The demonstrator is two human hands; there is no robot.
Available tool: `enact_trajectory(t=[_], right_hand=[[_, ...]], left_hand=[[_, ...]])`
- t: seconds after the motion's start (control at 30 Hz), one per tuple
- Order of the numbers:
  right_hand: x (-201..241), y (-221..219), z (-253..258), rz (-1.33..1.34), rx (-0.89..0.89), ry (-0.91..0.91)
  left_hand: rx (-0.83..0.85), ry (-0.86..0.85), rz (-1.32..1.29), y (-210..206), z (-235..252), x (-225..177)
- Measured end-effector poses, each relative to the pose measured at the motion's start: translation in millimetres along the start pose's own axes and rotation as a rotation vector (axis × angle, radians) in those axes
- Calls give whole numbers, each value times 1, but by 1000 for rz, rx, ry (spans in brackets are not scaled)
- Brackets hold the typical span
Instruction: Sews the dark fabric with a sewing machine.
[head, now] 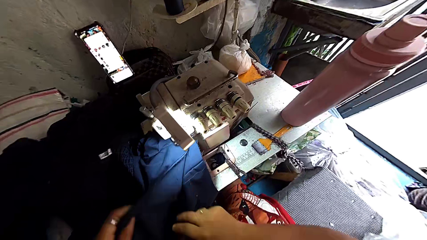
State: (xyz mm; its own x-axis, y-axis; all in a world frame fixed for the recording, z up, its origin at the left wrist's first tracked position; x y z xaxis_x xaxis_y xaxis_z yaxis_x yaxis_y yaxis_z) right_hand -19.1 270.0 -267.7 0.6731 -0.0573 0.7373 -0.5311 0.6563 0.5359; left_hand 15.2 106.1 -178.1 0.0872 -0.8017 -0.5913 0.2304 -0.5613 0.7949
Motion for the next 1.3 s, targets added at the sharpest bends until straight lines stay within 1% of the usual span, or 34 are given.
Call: enact_trajectory(t=[0.03, 0.1, 0.17, 0.2, 0.23, 0.33, 0.37, 0.43, 0.5, 0.57, 0.6, 0.63, 0.67, 0.7, 0.77, 0.8, 0.83, 0.9, 0.97, 1.0, 1.03, 1.07, 1.1, 1.17, 1.2, 1.23, 1.3], right_hand=[[-3, -16, 11, -81, 114, -27], [-6, -50, 34, -124, 454, -155], [-3, -81, 53, -132, 718, -317], [0, -94, 63, -145, 776, -362], [4, -106, 73, -148, 795, -389], [11, -133, 107, -100, 749, -412], [10, -136, 116, -63, 721, -428], [0, -134, 124, -30, 655, -456], [-7, -120, 112, -42, 563, -379], [-9, -91, 84, -25, 435, -298], [-9, -71, 67, 42, 403, -284], [-11, -49, 50, 125, 296, -244], [-17, -25, 31, 216, 111, -202], [-27, -1, 14, 305, -98, -198], [-56, 36, -11, 425, -486, -319], [-70, 45, -16, 494, -587, -419], [-82, 47, -16, 583, -602, -527], [-92, 34, -10, 798, -498, -696], [-92, 16, -2, 953, -415, -755], [-90, 10, 1, 1002, -414, -761], [-88, 6, 2, 1029, -427, -766], [-86, 4, 1, 1043, -443, -767], [-84, 4, -2, 1038, -454, -759], [-77, 4, -11, 995, -488, -713], [-74, 6, -16, 948, -513, -682], [-72, 8, -21, 886, -534, -647], [-72, 7, -31, 817, -554, -598]], left_hand=[[-61, -93, 26, 14, 12, -6], [-145, -238, 103, 30, 38, -23], [-253, -290, 241, 37, 59, -39], [-302, -312, 321, 40, 67, -46], [-334, -343, 390, 43, 73, -53], [-376, -409, 544, 47, 82, -66], [-373, -406, 579, 47, 84, -67], [-347, -347, 592, 45, 84, -58], [-335, -293, 544, 44, 83, -39], [-332, -262, 481, 43, 80, -18], [-326, -247, 450, 42, 78, -9], [-318, -228, 418, 41, 75, 0], [-303, -204, 381, 40, 72, 8], [-276, -173, 341, 39, 68, 16], [-198, -109, 262, 36, 61, 31], [-160, -80, 221, 34, 59, 36], [-130, -50, 174, 33, 59, 41], [-100, 20, 25, 31, 64, 50], [-130, 31, -156, 32, 71, 47], [-154, -6, -191, 34, 73, 37], [-169, -76, -167, 36, 72, 21], [-162, -171, -93, 38, 67, -2], [-114, -264, -13, 37, 58, -30], [41, -392, 155, 13, 29, -79], [112, -428, 221, -10, 13, -93], [159, -444, 264, -36, -2, -97], [165, -451, 299, -84, -20, -86]])
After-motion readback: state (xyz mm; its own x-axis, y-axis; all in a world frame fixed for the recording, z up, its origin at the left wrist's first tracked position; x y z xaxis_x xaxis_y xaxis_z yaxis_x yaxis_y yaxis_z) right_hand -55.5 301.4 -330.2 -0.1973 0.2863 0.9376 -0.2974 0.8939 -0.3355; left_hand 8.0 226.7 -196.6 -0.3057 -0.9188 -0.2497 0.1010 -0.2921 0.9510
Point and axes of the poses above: each hand's wrist, its own z-axis towards the middle knuckle, its own y-axis out of the back of the hand, x = y × z, the point moved 7 cm from there along z, towards the middle knuckle, and after that the axes turned 2 degrees about -y, right-handed, at the moved point
